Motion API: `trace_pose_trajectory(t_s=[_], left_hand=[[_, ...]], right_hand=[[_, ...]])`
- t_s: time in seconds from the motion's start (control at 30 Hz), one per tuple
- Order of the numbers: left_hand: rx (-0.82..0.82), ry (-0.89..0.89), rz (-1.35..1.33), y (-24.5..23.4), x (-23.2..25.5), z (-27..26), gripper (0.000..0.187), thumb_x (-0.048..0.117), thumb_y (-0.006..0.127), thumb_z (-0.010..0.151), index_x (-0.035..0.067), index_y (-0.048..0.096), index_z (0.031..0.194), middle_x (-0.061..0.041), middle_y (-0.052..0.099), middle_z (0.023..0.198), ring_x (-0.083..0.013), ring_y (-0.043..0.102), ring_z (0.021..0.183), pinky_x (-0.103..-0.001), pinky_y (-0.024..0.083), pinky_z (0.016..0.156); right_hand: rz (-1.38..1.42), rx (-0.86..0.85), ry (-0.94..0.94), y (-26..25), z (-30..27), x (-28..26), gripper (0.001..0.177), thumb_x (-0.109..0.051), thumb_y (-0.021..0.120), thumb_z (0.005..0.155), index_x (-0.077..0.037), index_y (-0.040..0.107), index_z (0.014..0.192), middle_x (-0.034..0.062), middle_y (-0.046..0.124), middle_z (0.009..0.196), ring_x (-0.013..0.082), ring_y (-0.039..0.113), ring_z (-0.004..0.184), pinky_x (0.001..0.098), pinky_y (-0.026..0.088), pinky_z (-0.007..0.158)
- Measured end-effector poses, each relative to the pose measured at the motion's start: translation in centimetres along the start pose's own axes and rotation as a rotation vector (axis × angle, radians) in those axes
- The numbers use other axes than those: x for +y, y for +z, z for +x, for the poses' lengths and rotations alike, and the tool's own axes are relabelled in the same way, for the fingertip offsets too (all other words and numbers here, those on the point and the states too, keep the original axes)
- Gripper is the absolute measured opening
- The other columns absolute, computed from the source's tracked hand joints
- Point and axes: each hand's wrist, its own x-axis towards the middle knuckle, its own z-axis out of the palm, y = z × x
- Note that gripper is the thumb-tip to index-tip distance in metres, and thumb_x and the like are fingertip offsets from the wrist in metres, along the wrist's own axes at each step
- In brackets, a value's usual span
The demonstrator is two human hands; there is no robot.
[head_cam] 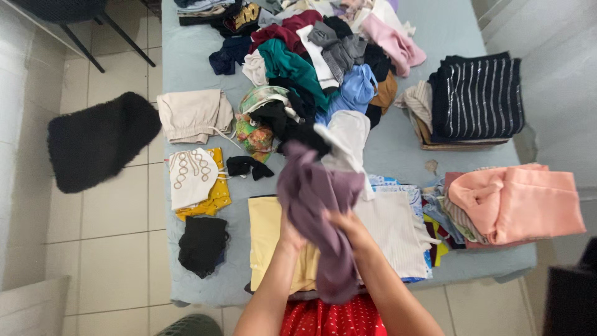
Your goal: The person folds various garments including shirts, pants, and underwear on a bed. They pick up each item, smooth it out, fold it neatly, and place it into organized stacks on the bed.
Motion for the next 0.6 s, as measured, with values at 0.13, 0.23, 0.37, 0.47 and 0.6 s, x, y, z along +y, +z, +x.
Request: trace_pose_trajectory(t_s=[0.13, 0.23, 0.37, 0.47, 0.6], left_hand=[[-0.090, 0.138, -0.121, 0.5, 2.5, 0.1, 0.076, 0.065, 0.038, 0.095, 0.006, 0.052, 0.142, -0.010, 0.059, 0.142, -0.0253, 0.057, 0.127, -0.043, 0.043, 0.108], [-0.150, 0.202, -0.154, -0.6, 5.7, -1.6, 0.073, 0.062, 0.042, 0.095, 0.006, 0.053, 0.140, -0.010, 0.061, 0.139, -0.0258, 0.059, 0.124, -0.044, 0.044, 0.107], [-0.220, 0.230, -0.132, -1.8, 8.8, -3.9, 0.068, 0.059, 0.048, 0.096, 0.006, 0.055, 0.138, -0.010, 0.063, 0.136, -0.0266, 0.061, 0.120, -0.044, 0.046, 0.105], [-0.228, 0.252, -0.144, -2.2, 9.4, -5.4, 0.065, 0.056, 0.052, 0.096, 0.006, 0.057, 0.136, -0.010, 0.065, 0.133, -0.0271, 0.063, 0.117, -0.045, 0.048, 0.104], [-0.242, 0.178, -0.136, -1.8, 8.4, -7.1, 0.060, 0.053, 0.058, 0.096, 0.005, 0.059, 0.133, -0.011, 0.067, 0.130, -0.0278, 0.066, 0.113, -0.046, 0.050, 0.102]], right_hand=[[-0.182, 0.067, 0.078, -4.5, -6.5, 2.0, 0.070, -0.014, 0.077, 0.075, 0.007, 0.055, 0.138, 0.0233, 0.073, 0.119, 0.0304, 0.073, 0.103, 0.0371, 0.059, 0.093], [-0.133, 0.162, 0.079, -8.2, -8.4, 3.7, 0.063, -0.011, 0.073, 0.078, 0.006, 0.056, 0.136, 0.0225, 0.072, 0.116, 0.0303, 0.073, 0.099, 0.0415, 0.060, 0.087], [-0.142, 0.198, 0.100, -10.6, -7.7, 6.2, 0.056, -0.012, 0.072, 0.084, 0.008, 0.058, 0.134, 0.0201, 0.072, 0.117, 0.0281, 0.073, 0.099, 0.0407, 0.060, 0.087], [-0.165, 0.314, 0.111, -9.5, -6.3, 7.5, 0.053, -0.017, 0.072, 0.085, 0.006, 0.060, 0.132, 0.0189, 0.073, 0.115, 0.0278, 0.073, 0.098, 0.0417, 0.060, 0.085], [-0.909, 0.443, 0.095, -5.5, -4.6, 5.7, 0.054, -0.035, 0.073, 0.093, 0.009, 0.066, 0.125, 0.0235, 0.075, 0.112, 0.0308, 0.070, 0.103, 0.0438, 0.058, 0.086]])
